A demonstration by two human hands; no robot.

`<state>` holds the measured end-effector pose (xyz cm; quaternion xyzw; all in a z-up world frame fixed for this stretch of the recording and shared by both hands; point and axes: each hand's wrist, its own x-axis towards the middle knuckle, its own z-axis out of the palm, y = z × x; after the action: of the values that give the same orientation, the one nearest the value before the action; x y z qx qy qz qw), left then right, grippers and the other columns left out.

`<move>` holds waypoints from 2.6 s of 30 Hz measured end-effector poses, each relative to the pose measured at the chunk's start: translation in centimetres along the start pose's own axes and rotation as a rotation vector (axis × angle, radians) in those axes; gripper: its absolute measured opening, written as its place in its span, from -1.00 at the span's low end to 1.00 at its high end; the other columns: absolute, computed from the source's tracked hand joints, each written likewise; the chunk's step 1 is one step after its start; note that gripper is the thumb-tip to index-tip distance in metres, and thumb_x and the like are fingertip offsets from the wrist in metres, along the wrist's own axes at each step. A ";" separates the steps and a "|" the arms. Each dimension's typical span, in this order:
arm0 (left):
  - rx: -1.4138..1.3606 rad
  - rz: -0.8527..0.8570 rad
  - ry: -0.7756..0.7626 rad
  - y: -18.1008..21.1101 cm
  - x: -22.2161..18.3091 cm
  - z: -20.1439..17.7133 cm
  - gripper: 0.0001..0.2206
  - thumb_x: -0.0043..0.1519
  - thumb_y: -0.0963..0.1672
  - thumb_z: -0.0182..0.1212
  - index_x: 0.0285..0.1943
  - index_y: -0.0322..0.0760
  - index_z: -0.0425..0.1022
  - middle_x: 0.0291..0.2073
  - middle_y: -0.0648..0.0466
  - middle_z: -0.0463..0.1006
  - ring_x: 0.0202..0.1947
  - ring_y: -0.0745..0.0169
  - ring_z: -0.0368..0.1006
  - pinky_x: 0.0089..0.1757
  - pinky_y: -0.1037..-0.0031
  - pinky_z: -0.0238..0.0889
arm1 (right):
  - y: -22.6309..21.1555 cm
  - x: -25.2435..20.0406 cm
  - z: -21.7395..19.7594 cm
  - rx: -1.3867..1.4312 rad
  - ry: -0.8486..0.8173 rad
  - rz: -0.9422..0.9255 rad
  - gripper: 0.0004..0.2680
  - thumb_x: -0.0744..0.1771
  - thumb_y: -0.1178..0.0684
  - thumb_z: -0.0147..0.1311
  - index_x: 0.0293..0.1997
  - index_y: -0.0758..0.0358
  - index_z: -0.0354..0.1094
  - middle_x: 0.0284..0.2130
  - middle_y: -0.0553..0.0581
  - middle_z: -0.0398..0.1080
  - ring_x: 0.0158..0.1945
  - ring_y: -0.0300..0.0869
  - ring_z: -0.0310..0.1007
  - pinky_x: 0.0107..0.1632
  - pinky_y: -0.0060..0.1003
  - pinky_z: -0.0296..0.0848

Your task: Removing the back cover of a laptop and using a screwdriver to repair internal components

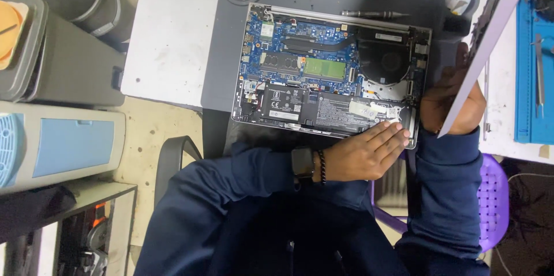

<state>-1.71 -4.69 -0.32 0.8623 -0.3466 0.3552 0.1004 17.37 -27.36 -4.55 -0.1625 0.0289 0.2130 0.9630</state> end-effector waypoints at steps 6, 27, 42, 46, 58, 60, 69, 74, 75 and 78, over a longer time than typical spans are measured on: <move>-0.244 0.000 -0.223 -3.3 -3.4 -3.7 -0.59 0.39 -0.11 0.25 0.38 -0.41 0.39 0.39 -0.20 0.35 0.43 -0.20 0.28 0.41 0.04 0.14 | -1.7 1.0 -3.6 0.007 -0.052 -0.082 -0.67 0.52 0.19 -0.38 0.49 0.37 0.15 0.17 0.22 0.39 0.25 -0.19 0.41 0.36 -0.53 0.40; -0.023 -0.222 -0.176 -10.4 -12.2 -13.2 -0.74 0.40 -0.26 0.12 0.26 -0.49 0.45 -0.04 -0.16 0.53 0.02 -0.12 0.51 0.24 0.07 0.36 | 0.7 -1.2 3.0 0.192 -0.204 0.121 -0.58 0.48 0.15 0.02 0.59 0.40 0.10 0.00 0.30 0.54 -0.05 -0.19 0.64 0.03 -0.52 0.66; 0.007 -0.128 -0.103 -10.4 -11.6 -14.0 -0.78 0.43 -0.24 0.02 0.15 -0.50 0.54 -0.07 -0.16 0.60 -0.01 -0.04 0.54 0.12 0.17 0.50 | -0.2 -0.9 0.9 0.112 -0.133 0.079 -0.60 0.50 0.14 -0.11 0.62 0.20 0.10 -0.12 0.07 0.46 -0.14 -0.31 0.57 -0.06 -0.55 0.64; 0.044 -0.139 -0.073 -10.4 -11.1 -14.0 -0.88 0.33 -0.27 0.26 0.01 -0.43 0.62 -0.20 -0.07 0.59 -0.12 0.07 0.55 0.05 0.25 0.54 | 0.6 -1.3 1.8 0.164 -0.196 0.102 -0.58 0.49 0.15 -0.12 0.64 0.23 0.07 -0.03 0.20 0.48 -0.06 -0.20 0.59 0.03 -0.50 0.64; 0.082 -0.117 -0.073 -9.7 -10.4 -14.5 -0.88 0.33 -0.27 0.26 0.00 -0.44 0.61 -0.17 -0.08 0.61 -0.10 0.04 0.57 0.04 0.26 0.55 | 0.7 -1.1 2.0 0.088 -0.065 0.032 -0.60 0.48 0.18 -0.18 0.60 0.16 0.12 -0.20 0.06 0.35 -0.21 -0.31 0.45 -0.14 -0.56 0.58; 0.034 -0.109 -0.056 -9.4 -10.1 -14.4 -0.91 0.33 -0.26 0.27 -0.05 -0.46 0.62 -0.17 -0.10 0.61 -0.11 0.03 0.56 0.00 0.26 0.56 | 1.3 -1.4 2.9 0.072 -0.120 0.076 -0.61 0.48 0.18 -0.09 0.59 0.12 0.17 -0.09 0.14 0.53 -0.14 -0.23 0.61 -0.04 -0.49 0.66; 0.060 -0.129 0.082 -7.5 -8.4 -10.9 -0.75 0.44 -0.18 -0.06 0.04 -0.28 0.61 -0.03 -0.05 0.59 -0.02 0.04 0.55 0.05 0.28 0.47 | 1.3 1.2 -0.4 -0.059 0.031 -0.091 -0.64 0.44 -0.02 -0.08 0.43 0.18 0.29 0.15 0.25 0.49 0.19 -0.05 0.52 0.35 -0.13 0.49; -0.043 -0.075 -0.215 -7.2 -7.9 -11.7 -0.77 0.40 -0.25 0.07 0.20 -0.40 0.52 0.04 -0.06 0.50 0.05 0.01 0.44 0.09 0.20 0.46 | 4.6 -0.8 7.6 -0.195 0.214 -0.193 -0.69 0.38 -0.02 0.08 0.20 0.37 0.44 0.02 0.27 0.56 0.08 -0.04 0.61 0.27 -0.31 0.59; -0.049 -0.069 -0.216 -7.2 -7.8 -11.6 -0.77 0.40 -0.25 0.07 0.20 -0.40 0.52 0.04 -0.06 0.50 0.05 0.01 0.44 0.09 0.20 0.46 | 4.7 -0.9 7.8 -0.193 0.219 -0.200 -0.69 0.38 -0.02 0.08 0.20 0.37 0.44 0.02 0.27 0.56 0.08 -0.04 0.61 0.27 -0.31 0.59; -0.010 -0.062 -0.235 -7.5 -7.5 -11.5 -0.73 0.41 -0.25 0.00 0.25 -0.34 0.51 0.03 0.00 0.49 0.05 0.07 0.42 0.08 0.26 0.42 | 4.9 -1.2 8.1 -0.236 0.183 -0.227 -0.67 0.38 0.01 0.10 0.26 0.35 0.41 0.04 0.28 0.55 0.09 0.01 0.61 0.30 -0.21 0.60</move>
<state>-6.75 9.57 3.45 0.9077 -0.3310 0.2468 0.0745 14.10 -21.01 1.83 -0.2952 0.0728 0.0894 0.9484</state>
